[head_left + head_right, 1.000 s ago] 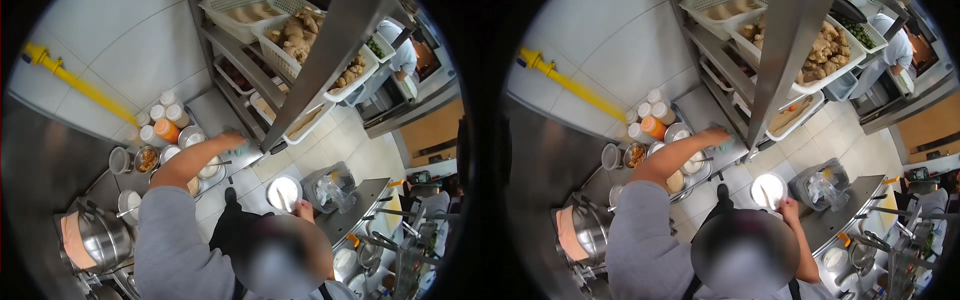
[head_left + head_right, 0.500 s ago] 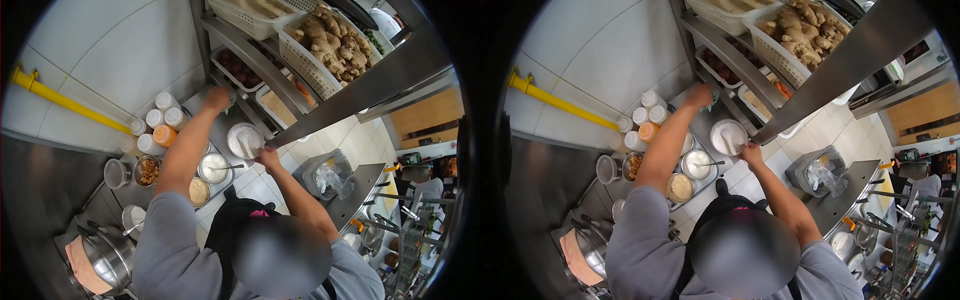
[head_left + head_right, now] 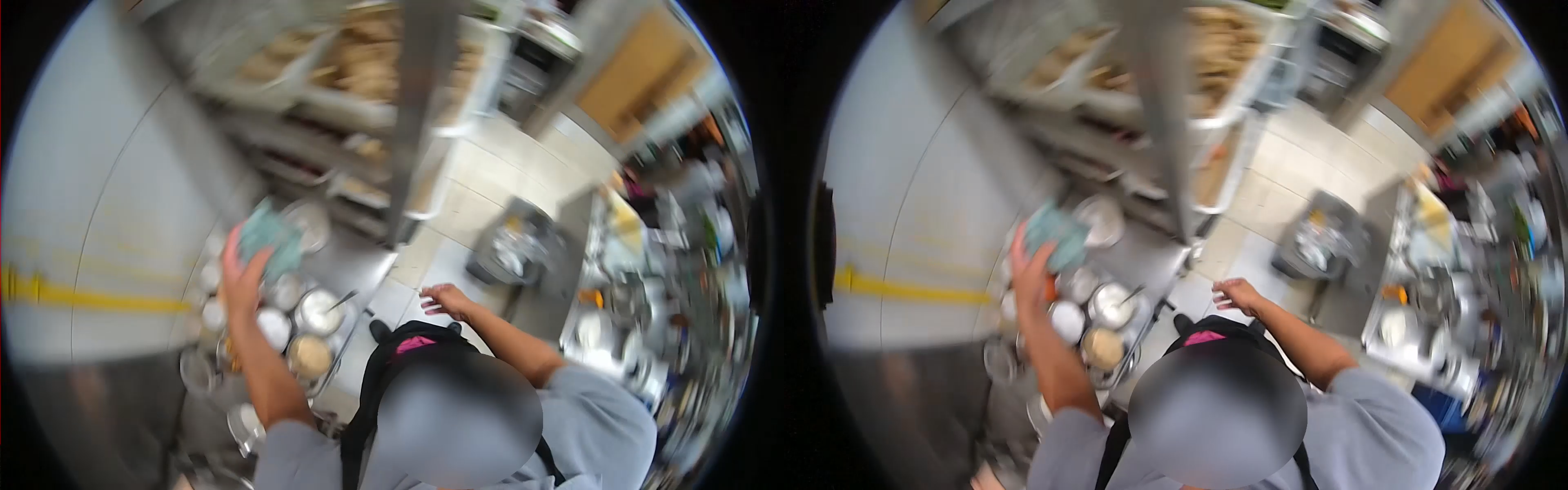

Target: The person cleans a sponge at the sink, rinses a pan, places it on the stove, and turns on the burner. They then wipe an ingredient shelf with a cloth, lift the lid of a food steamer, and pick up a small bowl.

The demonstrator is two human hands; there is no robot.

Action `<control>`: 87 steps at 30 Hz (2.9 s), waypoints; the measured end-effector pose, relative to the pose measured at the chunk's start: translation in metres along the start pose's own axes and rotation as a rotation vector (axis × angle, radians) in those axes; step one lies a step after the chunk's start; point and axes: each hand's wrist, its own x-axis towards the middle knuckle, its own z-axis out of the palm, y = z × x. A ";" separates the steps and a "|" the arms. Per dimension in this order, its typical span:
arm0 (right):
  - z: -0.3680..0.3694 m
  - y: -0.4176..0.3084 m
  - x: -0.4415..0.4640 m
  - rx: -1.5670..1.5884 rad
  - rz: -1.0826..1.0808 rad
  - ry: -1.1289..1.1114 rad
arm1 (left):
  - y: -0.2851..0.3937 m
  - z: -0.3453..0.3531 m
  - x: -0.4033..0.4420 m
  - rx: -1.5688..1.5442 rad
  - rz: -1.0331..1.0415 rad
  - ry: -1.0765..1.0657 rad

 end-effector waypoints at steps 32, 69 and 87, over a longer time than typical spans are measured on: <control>-0.337 0.186 -0.250 0.559 -0.408 0.901 | -0.267 0.181 -0.032 0.975 -0.009 0.555; -0.233 0.204 -0.167 -0.236 -0.721 0.883 | -0.202 0.364 -0.216 -0.208 -0.708 -1.204; -0.126 0.626 -0.349 1.603 0.004 1.462 | -0.269 0.726 -0.516 0.539 1.229 -1.811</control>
